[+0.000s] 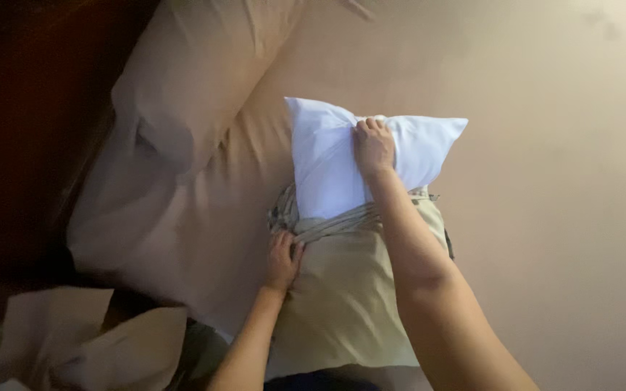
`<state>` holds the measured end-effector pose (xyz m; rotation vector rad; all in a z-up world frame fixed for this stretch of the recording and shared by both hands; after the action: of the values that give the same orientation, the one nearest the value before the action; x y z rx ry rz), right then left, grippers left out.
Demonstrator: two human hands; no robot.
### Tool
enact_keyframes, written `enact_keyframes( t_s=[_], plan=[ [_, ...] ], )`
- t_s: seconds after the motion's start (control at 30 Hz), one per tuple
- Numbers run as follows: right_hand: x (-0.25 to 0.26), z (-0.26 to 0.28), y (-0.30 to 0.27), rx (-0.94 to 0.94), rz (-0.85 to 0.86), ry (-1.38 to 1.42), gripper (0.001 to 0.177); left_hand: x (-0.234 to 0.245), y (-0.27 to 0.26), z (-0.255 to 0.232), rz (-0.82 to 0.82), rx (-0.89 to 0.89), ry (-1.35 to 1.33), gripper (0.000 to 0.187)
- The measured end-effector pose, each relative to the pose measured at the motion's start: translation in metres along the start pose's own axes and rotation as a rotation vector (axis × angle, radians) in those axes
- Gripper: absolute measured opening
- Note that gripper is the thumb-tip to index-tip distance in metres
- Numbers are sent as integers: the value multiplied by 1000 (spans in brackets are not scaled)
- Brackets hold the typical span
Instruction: The person inserts a long cylindrical pillow into a beige pillowcase, smooths it, and places it on the bed. Then the person inserts a white pillow into a plaid pillowcase, smooths it, and places it on the bed. Finally, the person places a folded beige cloth over the white pillow.
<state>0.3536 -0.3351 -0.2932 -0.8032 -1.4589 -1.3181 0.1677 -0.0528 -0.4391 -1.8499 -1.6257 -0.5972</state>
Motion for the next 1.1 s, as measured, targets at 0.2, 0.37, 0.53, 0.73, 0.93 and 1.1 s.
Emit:
enact_keyframes(
  t_s=[0.2,0.37,0.53,0.73,0.93,1.1],
  plan=[
    [20,20,-38,-24,4,224,45,16,-3,-54,-97,-83,103,50],
    [28,29,-83,16,43,189,71,42,-3,-98,-167,-154,78,66],
    [28,30,-141,10,103,185,76,28,12,-140,-137,-251,248,88],
    [39,15,-210,-157,89,352,71,-1,43,-198,-86,-363,254,94],
    [51,11,-227,-205,12,334,66,-41,75,-244,11,-369,469,105],
    [62,19,-221,-216,-70,342,65,-76,86,-282,60,-360,525,120]
  ],
)
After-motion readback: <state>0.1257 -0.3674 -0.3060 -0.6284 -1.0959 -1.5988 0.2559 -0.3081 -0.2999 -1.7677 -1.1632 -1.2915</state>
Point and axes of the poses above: each hand's wrist, its own y-axis towards the middle knuckle, its own x-axis out of the back of the hand, z = x × y, the point moved 10 cm from there along y, towards the middle knuckle, and after that the axes turned 14 degrees about x, right-handed, at the moved point
